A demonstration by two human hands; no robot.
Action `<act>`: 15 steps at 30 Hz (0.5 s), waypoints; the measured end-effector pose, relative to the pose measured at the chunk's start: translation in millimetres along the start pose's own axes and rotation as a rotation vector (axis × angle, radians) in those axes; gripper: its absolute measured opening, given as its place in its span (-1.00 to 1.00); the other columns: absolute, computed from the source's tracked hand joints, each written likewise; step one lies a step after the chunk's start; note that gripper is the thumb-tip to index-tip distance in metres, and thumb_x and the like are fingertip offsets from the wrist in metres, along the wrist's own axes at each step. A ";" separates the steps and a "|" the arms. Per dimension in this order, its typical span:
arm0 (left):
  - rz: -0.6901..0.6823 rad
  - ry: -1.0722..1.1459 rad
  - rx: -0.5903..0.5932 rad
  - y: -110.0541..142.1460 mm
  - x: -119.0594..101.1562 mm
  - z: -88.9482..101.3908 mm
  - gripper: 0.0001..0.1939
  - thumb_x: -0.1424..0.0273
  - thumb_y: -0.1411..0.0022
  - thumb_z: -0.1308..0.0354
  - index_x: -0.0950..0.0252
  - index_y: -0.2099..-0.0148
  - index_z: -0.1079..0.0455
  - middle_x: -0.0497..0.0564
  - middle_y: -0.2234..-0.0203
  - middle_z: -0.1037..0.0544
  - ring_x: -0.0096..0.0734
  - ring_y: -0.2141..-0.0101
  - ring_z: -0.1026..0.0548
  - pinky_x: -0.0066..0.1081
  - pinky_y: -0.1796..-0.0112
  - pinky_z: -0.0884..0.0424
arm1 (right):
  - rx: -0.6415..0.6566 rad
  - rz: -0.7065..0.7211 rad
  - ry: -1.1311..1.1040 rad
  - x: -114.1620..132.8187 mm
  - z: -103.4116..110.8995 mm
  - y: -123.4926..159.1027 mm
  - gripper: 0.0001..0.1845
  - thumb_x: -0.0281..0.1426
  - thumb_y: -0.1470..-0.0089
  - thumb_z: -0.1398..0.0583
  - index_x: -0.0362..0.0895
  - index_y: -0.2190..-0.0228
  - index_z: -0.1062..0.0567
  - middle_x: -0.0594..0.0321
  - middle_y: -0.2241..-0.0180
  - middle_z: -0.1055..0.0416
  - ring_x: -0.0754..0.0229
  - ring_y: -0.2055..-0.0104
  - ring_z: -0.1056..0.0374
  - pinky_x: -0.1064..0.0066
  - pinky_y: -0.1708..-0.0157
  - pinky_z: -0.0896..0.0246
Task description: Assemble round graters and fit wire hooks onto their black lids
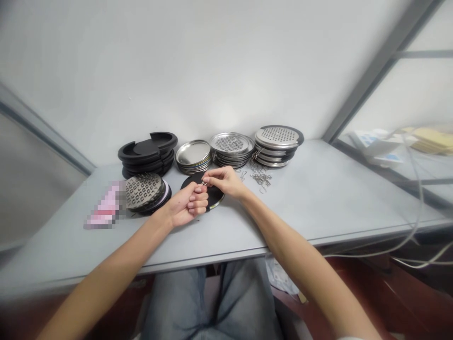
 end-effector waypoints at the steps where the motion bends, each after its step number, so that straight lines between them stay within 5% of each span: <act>1: 0.009 0.001 -0.001 0.1 0.0 -0.1 -0.71 0.55 -0.27 0.18 0.29 0.52 -0.06 -0.24 0.76 0.01 -0.69 0.80 -0.01 -0.59 0.73 0.08 | 0.001 -0.001 0.000 0.2 -0.2 0.2 -0.74 -0.25 0.08 -0.31 -0.22 0.49 -0.55 0.28 0.55 -0.41 0.29 0.48 -0.26 0.42 0.41 -0.22; 15: 0.085 -0.345 -0.154 11.0 -7.0 4.0 -0.74 0.49 -0.27 0.22 0.26 0.50 -0.01 -0.24 0.73 0.04 -0.65 0.77 0.03 -0.58 0.71 0.10 | 0.034 -0.033 -0.017 -11.5 -1.2 -0.9 -0.72 -0.23 0.09 -0.32 -0.21 0.40 -0.60 0.25 0.51 -0.48 0.28 0.47 -0.33 0.40 0.38 -0.30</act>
Point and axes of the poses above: each hand's wrist, its own y-axis away from the middle knuckle, its own z-axis out of the back of the hand, x = y × z, the point moved 6 cm from there along -y, towards the middle knuckle
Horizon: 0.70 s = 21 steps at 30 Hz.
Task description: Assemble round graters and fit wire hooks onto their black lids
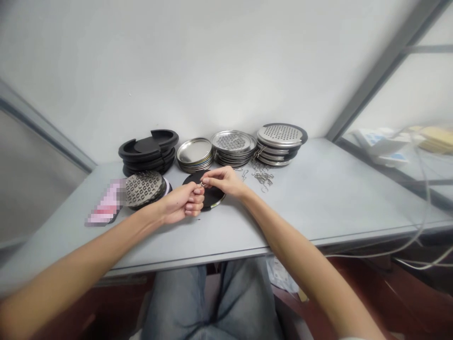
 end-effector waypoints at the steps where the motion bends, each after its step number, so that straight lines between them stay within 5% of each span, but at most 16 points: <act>1: -0.008 -0.032 -0.010 1.4 -1.1 1.3 -0.75 0.49 -0.25 0.22 0.25 0.50 -0.01 -0.24 0.73 0.04 -0.64 0.77 0.04 -0.58 0.71 0.10 | 0.023 -0.002 -0.003 -0.3 0.4 -0.1 -0.71 -0.24 0.08 -0.32 -0.21 0.37 -0.60 0.24 0.50 -0.49 0.28 0.46 -0.34 0.40 0.37 -0.30; 9: -0.031 -0.272 -0.089 7.5 -10.1 5.6 -0.81 0.48 -0.15 0.15 0.24 0.50 0.02 -0.23 0.70 0.04 -0.65 0.76 0.04 -0.59 0.71 0.13 | 0.088 -0.023 0.074 5.1 0.8 1.9 -0.68 -0.22 0.06 -0.29 -0.20 0.33 -0.61 0.19 0.45 -0.52 0.27 0.47 -0.34 0.41 0.43 -0.29; 21: 0.044 -0.154 -0.103 -0.6 -6.4 10.0 -0.80 0.49 -0.17 0.18 0.25 0.51 0.01 -0.24 0.70 0.05 -0.66 0.77 0.05 -0.60 0.73 0.12 | 0.059 0.207 0.364 13.3 -5.6 5.1 -0.73 -0.25 -0.06 -0.18 -0.21 0.44 -0.56 0.28 0.52 -0.38 0.31 0.48 -0.18 0.46 0.49 -0.05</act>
Point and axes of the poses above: each hand's wrist, its own y-axis away from the middle knuckle, its own z-axis out of the back of the hand, x = y × z, the point moved 6 cm from there along -y, towards the middle knuckle
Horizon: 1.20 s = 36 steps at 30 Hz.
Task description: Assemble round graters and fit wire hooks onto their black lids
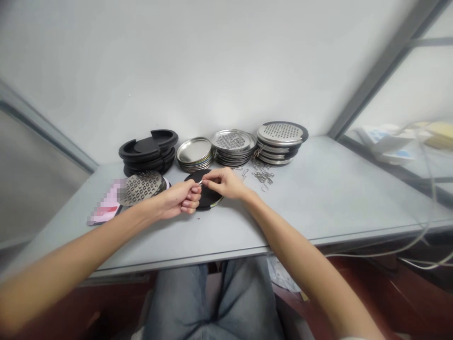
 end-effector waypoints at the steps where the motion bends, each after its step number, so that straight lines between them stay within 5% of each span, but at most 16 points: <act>1: -0.003 0.001 -0.011 -0.1 -0.3 0.1 -0.79 0.50 -0.18 0.18 0.25 0.51 0.01 -0.24 0.70 0.05 -0.66 0.77 0.05 -0.61 0.73 0.12 | 0.002 -0.006 -0.006 0.0 -1.0 0.3 -0.72 -0.25 -0.07 -0.17 -0.21 0.44 -0.55 0.27 0.51 -0.38 0.30 0.48 -0.19 0.46 0.48 -0.06; 28: 0.029 0.121 -0.117 -4.3 -4.2 -9.2 -0.72 0.48 -0.30 0.21 0.24 0.50 0.01 -0.27 0.70 0.09 -0.70 0.79 0.08 -0.64 0.76 0.15 | -0.026 -0.086 0.034 -6.2 0.7 0.6 -0.74 -0.31 -0.06 -0.14 -0.22 0.48 -0.54 0.29 0.55 -0.35 0.28 0.48 -0.21 0.46 0.47 -0.11; 36: -0.109 0.024 -0.106 -7.4 -8.5 -1.3 -0.75 0.47 -0.29 0.17 0.25 0.47 -0.03 -0.26 0.71 0.04 -0.67 0.78 0.05 -0.64 0.75 0.11 | -0.032 -0.193 -0.257 -11.2 -0.9 -2.7 -0.72 -0.24 0.00 -0.24 -0.22 0.36 -0.54 0.23 0.47 -0.47 0.26 0.45 -0.34 0.42 0.38 -0.28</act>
Point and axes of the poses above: each hand's wrist, its own y-axis away from the middle knuckle, its own z-axis out of the back of the hand, x = y × z, the point moved 6 cm from there along -y, towards the middle knuckle
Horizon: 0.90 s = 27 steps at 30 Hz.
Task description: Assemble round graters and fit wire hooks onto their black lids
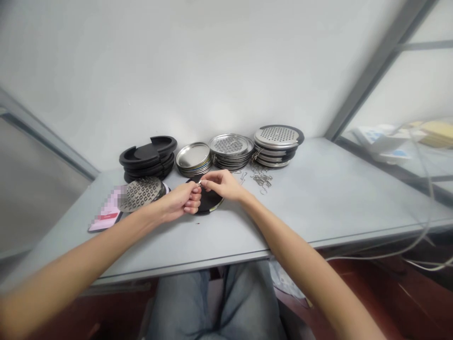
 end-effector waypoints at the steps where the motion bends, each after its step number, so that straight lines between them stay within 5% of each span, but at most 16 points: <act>1: -0.021 -0.012 0.002 -0.9 -0.3 0.3 -0.75 0.47 -0.28 0.16 0.25 0.48 -0.04 -0.26 0.71 0.04 -0.67 0.78 0.05 -0.64 0.75 0.10 | -0.003 -0.019 -0.039 -0.8 -0.4 -0.4 -0.72 -0.24 0.03 -0.26 -0.22 0.36 -0.54 0.23 0.47 -0.47 0.27 0.46 -0.35 0.41 0.38 -0.29; 9: -0.078 -0.052 0.036 -5.9 1.1 -1.8 -0.73 0.44 -0.28 0.13 0.24 0.50 -0.03 -0.25 0.72 0.05 -0.67 0.77 0.06 -0.63 0.74 0.07 | -0.010 -0.139 -0.247 -8.3 -5.5 -1.8 -0.72 -0.29 0.13 -0.32 -0.23 0.38 -0.52 0.24 0.45 -0.49 0.27 0.40 -0.40 0.41 0.36 -0.37; 14: -0.067 -0.034 0.040 -3.4 0.0 -5.1 -0.74 0.45 -0.27 0.14 0.25 0.50 -0.03 -0.25 0.72 0.06 -0.66 0.77 0.07 -0.62 0.74 0.08 | -0.013 -0.086 -0.201 -4.9 -4.8 -1.8 -0.76 -0.32 0.09 -0.29 -0.23 0.36 -0.52 0.23 0.43 -0.49 0.26 0.40 -0.40 0.40 0.37 -0.37; 21: 0.042 0.069 0.158 1.5 2.2 -5.9 -0.75 0.46 -0.24 0.17 0.26 0.51 -0.03 -0.23 0.73 0.06 -0.64 0.76 0.05 -0.59 0.73 0.08 | 0.033 0.092 -0.109 5.1 -3.5 0.0 -0.68 -0.32 0.03 -0.29 -0.18 0.20 -0.52 0.15 0.24 -0.52 0.18 0.20 -0.44 0.30 0.10 -0.33; 27: 0.085 0.136 0.292 2.7 4.7 -4.1 -0.75 0.42 -0.23 0.14 0.26 0.52 -0.03 -0.22 0.73 0.07 -0.61 0.76 0.03 -0.58 0.73 0.05 | 0.025 0.055 -0.130 4.8 -4.1 1.5 -0.71 -0.26 0.02 -0.28 -0.18 0.26 -0.54 0.19 0.38 -0.54 0.20 0.34 -0.46 0.34 0.25 -0.39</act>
Point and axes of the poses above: each hand's wrist, its own y-axis away from the middle knuckle, its own z-axis out of the back of the hand, x = y × z, the point moved 6 cm from there along -y, towards the middle knuckle
